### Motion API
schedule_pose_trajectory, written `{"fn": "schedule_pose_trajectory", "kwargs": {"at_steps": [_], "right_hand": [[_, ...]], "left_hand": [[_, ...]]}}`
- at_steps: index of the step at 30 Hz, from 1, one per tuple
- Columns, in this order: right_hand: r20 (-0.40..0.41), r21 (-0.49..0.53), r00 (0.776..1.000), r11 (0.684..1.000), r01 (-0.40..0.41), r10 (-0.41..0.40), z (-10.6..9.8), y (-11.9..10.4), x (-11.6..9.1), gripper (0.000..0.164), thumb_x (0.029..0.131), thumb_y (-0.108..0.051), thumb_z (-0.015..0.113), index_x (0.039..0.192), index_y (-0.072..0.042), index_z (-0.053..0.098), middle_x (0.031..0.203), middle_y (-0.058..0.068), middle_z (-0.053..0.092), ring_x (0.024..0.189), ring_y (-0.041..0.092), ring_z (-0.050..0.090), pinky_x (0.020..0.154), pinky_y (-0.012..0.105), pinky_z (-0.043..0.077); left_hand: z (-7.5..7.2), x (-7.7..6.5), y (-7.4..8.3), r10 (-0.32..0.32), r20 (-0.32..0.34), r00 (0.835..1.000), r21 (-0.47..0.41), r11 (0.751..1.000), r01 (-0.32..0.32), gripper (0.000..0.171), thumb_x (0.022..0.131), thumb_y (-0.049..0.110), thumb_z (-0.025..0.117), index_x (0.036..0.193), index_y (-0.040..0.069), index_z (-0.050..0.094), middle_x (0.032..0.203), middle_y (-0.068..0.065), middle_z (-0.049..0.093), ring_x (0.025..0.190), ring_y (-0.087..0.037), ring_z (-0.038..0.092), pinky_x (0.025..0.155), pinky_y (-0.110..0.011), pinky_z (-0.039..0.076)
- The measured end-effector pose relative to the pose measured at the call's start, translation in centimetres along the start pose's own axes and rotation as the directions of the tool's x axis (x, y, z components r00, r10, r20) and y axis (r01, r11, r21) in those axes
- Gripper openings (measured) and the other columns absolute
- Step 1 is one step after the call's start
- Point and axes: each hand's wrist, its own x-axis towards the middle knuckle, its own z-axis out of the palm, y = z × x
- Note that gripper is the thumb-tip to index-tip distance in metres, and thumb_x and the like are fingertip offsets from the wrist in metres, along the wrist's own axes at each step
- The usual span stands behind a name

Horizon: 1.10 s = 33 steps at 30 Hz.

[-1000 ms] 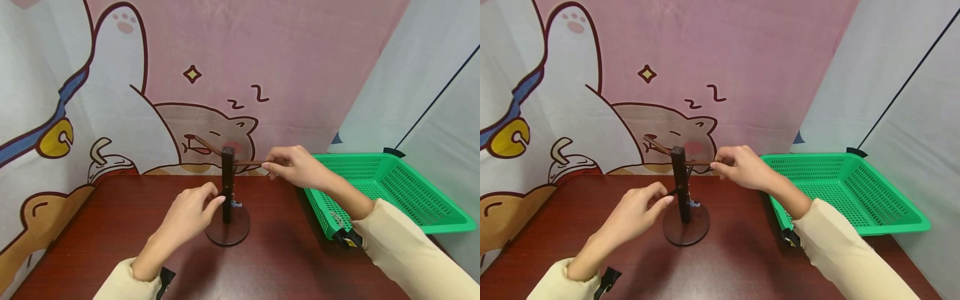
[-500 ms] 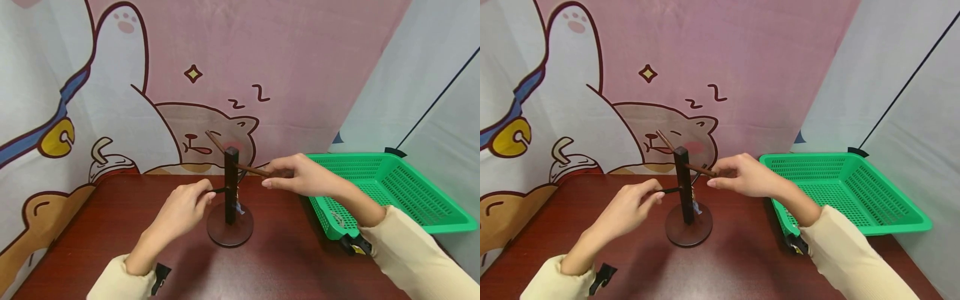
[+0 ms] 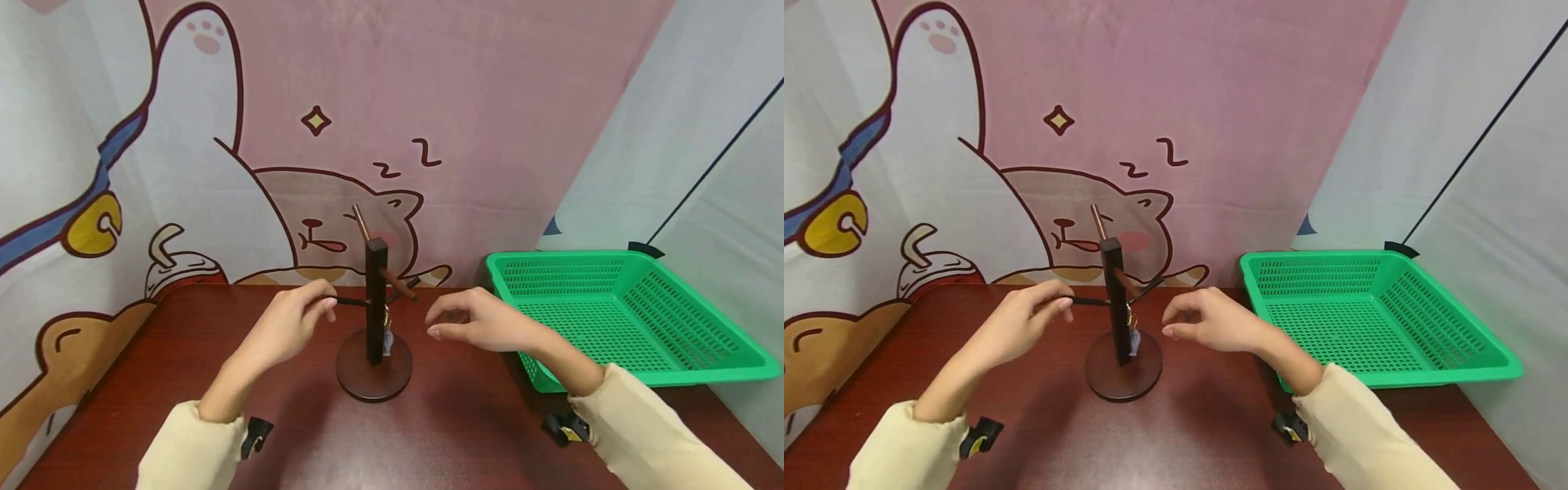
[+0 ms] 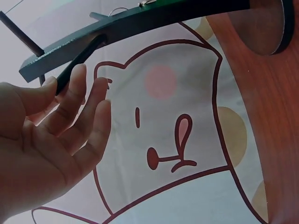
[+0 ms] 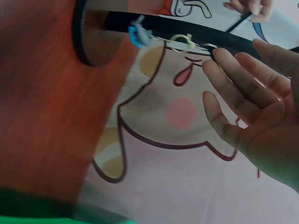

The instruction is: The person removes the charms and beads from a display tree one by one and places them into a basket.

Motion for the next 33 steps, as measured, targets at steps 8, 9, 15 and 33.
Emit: {"fn": "schedule_pose_trajectory", "kwargs": {"at_steps": [8, 9, 15, 33], "right_hand": [[-0.015, 0.088, 0.996, 0.993, -0.083, 0.085, 2.7, 1.8, 0.3, 0.012, 0.087, -0.014, 0.062, 0.098, -0.01, 0.064, 0.083, -0.002, 0.065, 0.076, 0.013, 0.063, 0.065, 0.027, 0.048], [-0.022, 0.098, 0.996, 0.991, -0.089, 0.092, 3.0, 2.0, 0.4, 0.012, 0.087, -0.013, 0.062, 0.098, -0.009, 0.064, 0.083, -0.002, 0.065, 0.076, 0.014, 0.063, 0.066, 0.027, 0.048], [-0.065, 0.138, 0.99, 0.983, -0.118, 0.128, 4.5, 2.6, 1.3, 0.015, 0.086, -0.01, 0.063, 0.101, -0.005, 0.062, 0.083, 0.001, 0.066, 0.075, 0.012, 0.064, 0.066, 0.025, 0.049], [-0.134, 0.14, 0.989, 0.989, -0.046, 0.066, 6.7, 3.5, 3.4, 0.022, 0.085, -0.003, 0.061, 0.106, 0.003, 0.061, 0.087, 0.014, 0.067, 0.071, 0.023, 0.064, 0.061, 0.023, 0.049]], "left_hand": [[-0.2, 0.3, -0.5, -0.003, 0.02, 1.0, -0.014, 1.0, 0.004, 0.007, 0.09, 0.005, 0.054, 0.087, 0.009, 0.059, 0.07, 0.005, 0.059, 0.067, -0.013, 0.054, 0.065, -0.033, 0.042], [-0.2, 0.3, -0.5, -0.003, 0.023, 1.0, -0.014, 1.0, 0.003, 0.007, 0.09, 0.005, 0.055, 0.087, 0.009, 0.059, 0.07, 0.004, 0.059, 0.068, -0.013, 0.054, 0.066, -0.034, 0.042], [-0.3, 0.5, -0.8, -0.002, 0.031, 1.0, -0.009, 1.0, 0.002, 0.006, 0.091, 0.006, 0.054, 0.089, 0.009, 0.06, 0.07, 0.003, 0.058, 0.068, -0.012, 0.053, 0.066, -0.034, 0.042], [-0.3, 0.4, -0.9, -0.013, 0.03, 0.999, 0.0, 1.0, 0.013, 0.006, 0.091, 0.007, 0.054, 0.091, 0.01, 0.059, 0.069, 0.005, 0.056, 0.064, -0.011, 0.051, 0.063, -0.032, 0.041]]}}
